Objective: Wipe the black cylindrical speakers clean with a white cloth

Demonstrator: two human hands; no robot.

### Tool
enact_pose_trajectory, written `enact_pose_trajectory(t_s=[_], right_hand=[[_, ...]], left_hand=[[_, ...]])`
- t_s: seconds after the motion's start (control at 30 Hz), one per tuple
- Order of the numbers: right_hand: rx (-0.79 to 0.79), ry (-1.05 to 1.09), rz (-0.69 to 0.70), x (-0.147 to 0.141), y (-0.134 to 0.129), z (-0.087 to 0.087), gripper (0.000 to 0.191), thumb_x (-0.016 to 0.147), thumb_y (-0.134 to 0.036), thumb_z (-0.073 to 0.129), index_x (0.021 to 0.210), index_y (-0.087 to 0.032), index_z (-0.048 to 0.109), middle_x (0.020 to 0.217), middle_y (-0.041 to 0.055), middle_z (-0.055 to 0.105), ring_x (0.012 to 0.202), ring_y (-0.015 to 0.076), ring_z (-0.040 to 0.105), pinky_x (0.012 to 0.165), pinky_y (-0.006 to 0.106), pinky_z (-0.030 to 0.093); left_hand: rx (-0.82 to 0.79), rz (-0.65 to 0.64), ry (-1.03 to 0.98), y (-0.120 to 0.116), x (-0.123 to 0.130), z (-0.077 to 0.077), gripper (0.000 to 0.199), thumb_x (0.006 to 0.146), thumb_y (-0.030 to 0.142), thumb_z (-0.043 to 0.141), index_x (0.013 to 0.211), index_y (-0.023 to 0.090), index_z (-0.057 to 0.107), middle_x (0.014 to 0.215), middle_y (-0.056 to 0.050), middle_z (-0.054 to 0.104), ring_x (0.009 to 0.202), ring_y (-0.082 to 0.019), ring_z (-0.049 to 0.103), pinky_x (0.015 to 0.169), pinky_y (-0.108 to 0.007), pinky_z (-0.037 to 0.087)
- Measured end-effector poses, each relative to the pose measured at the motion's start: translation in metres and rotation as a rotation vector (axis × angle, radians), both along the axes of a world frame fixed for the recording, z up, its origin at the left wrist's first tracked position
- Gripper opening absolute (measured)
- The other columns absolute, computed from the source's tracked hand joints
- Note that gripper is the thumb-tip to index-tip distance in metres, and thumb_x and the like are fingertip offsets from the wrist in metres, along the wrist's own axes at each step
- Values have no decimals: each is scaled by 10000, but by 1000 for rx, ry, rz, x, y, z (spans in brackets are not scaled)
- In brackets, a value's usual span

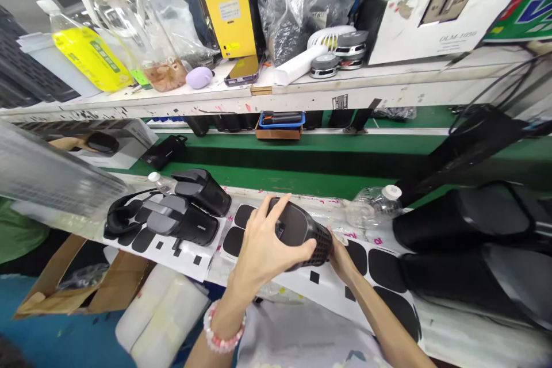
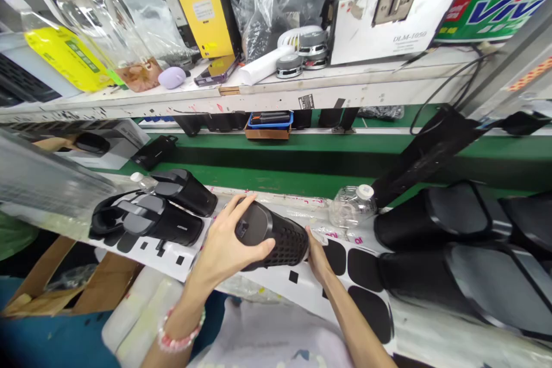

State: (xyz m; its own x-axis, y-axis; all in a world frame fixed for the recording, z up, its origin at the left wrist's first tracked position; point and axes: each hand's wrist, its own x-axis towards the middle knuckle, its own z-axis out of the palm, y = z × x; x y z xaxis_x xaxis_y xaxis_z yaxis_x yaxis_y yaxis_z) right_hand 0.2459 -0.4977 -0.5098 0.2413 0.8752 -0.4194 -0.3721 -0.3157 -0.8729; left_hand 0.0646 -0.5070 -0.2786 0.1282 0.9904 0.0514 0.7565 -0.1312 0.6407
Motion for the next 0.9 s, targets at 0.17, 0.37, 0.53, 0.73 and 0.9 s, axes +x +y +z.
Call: enact_pose_trajectory(t_s=[0.17, 0.37, 0.53, 0.73, 0.9], right_hand=[[88, 162, -123, 10, -2, 37, 416, 718, -637, 561, 759, -238, 670, 735, 12, 721, 778, 245, 685, 727, 432, 576], [160, 280, -162, 39, -10, 90, 313, 807, -520, 576, 906, -250, 700, 818, 27, 739, 818, 252, 703, 697, 436, 607], [179, 247, -195, 49, -22, 104, 144, 798, -381, 608, 825, -260, 682, 771, 15, 728, 729, 235, 701, 644, 420, 617], [253, 243, -170, 50, -26, 107, 115, 804, -378, 607, 766, -285, 664, 713, -3, 715, 721, 234, 698, 632, 415, 621], [240, 281, -216, 50, -26, 105, 123, 807, -374, 605, 789, -278, 680, 762, -5, 734, 714, 220, 704, 618, 390, 624]], left_hand=[[52, -6, -200, -4, -10, 47, 792, 660, 477, 747, 1383, 342, 452, 1428, -35, 492, 1280, -287, 487, 1068, -403, 407], [119, 94, -434, 7, -16, 77, 504, 872, 594, 482, 1294, 325, 544, 1355, -13, 573, 1202, -245, 558, 1013, -358, 438], [121, 78, -438, 10, -13, 87, 404, 917, 561, 431, 1214, 351, 606, 1310, 40, 610, 1228, -220, 533, 1066, -348, 376], [104, 70, -463, 9, -12, 86, 383, 923, 525, 448, 1222, 344, 604, 1311, 42, 610, 1206, -207, 551, 1016, -302, 415], [112, 55, -461, 7, -11, 87, 393, 920, 514, 461, 1239, 332, 600, 1310, 35, 610, 1185, -211, 564, 1015, -301, 423]])
